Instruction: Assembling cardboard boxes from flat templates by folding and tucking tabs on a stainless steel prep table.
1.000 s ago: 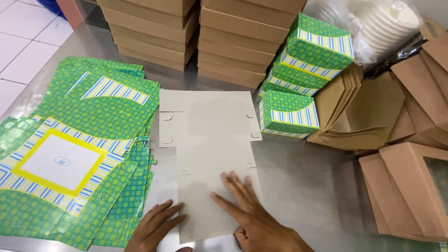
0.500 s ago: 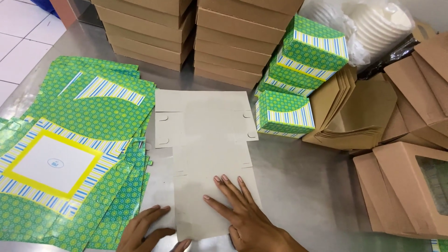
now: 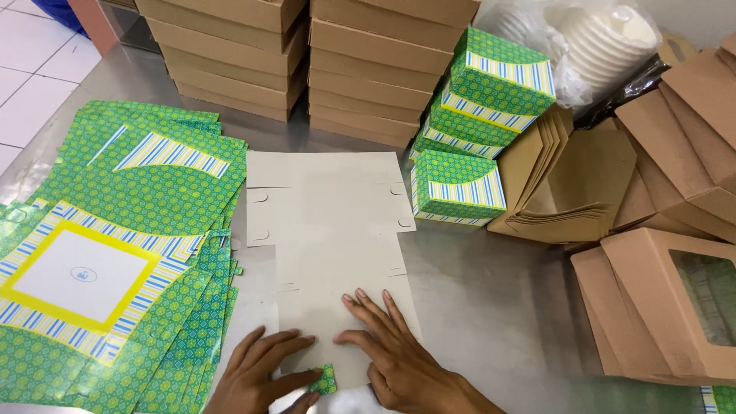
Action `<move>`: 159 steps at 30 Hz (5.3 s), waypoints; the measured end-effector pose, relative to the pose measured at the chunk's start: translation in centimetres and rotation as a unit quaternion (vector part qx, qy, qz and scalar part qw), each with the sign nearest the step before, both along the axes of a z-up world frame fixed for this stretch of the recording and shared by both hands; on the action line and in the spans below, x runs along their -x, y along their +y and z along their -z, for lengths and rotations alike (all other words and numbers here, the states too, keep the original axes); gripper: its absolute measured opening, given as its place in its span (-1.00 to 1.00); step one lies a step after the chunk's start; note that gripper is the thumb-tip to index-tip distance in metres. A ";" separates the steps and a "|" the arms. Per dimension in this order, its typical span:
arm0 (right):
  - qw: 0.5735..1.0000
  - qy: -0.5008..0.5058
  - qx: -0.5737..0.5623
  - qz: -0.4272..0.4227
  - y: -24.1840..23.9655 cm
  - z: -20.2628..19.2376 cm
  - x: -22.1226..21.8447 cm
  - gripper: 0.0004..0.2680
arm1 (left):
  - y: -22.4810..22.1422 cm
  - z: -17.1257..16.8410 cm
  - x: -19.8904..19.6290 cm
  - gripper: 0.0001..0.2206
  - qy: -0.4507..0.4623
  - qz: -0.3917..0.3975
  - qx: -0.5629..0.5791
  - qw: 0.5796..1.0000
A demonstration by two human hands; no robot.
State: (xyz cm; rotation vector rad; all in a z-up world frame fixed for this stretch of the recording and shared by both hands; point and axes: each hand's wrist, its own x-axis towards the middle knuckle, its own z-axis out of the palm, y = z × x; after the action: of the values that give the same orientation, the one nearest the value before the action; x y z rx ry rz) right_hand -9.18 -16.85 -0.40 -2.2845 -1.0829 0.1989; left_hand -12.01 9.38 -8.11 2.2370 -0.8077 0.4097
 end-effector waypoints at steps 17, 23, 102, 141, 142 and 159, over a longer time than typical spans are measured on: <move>0.996 0.070 -0.049 -0.034 -0.8 -0.7 -0.2 -0.76 | 0.2 -5.8 -9.9 0.02 0.167 0.203 -0.083 0.961; 0.996 0.066 -0.056 -0.030 -0.9 -0.1 -0.2 -0.76 | 0.2 -6.1 -9.8 0.05 0.164 0.205 -0.091 0.961; 0.970 0.212 -0.116 -0.031 -3.9 -2.6 -2.4 -0.68 | -0.1 -6.3 -9.3 -0.05 0.177 0.210 -0.111 0.955; 0.969 0.132 0.071 0.199 -7.0 -3.2 -2.6 -0.75 | 0.1 -7.6 -8.3 -0.71 0.273 0.227 -0.039 0.934; 0.968 0.133 0.070 0.199 -6.9 -3.2 -2.6 -0.75 | 0.1 -7.3 -8.3 -0.71 0.274 0.227 -0.040 0.934; 0.978 0.040 0.006 0.205 -5.6 -1.4 -2.5 -0.68 | -5.5 -5.2 -6.1 -0.43 0.077 0.198 -0.278 0.937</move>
State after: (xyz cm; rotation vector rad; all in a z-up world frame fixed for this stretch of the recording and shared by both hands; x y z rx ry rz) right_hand -6.72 -22.46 1.03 -2.4286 -0.5526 0.1297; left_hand -5.91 3.88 -2.88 2.4740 -1.3837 -0.2181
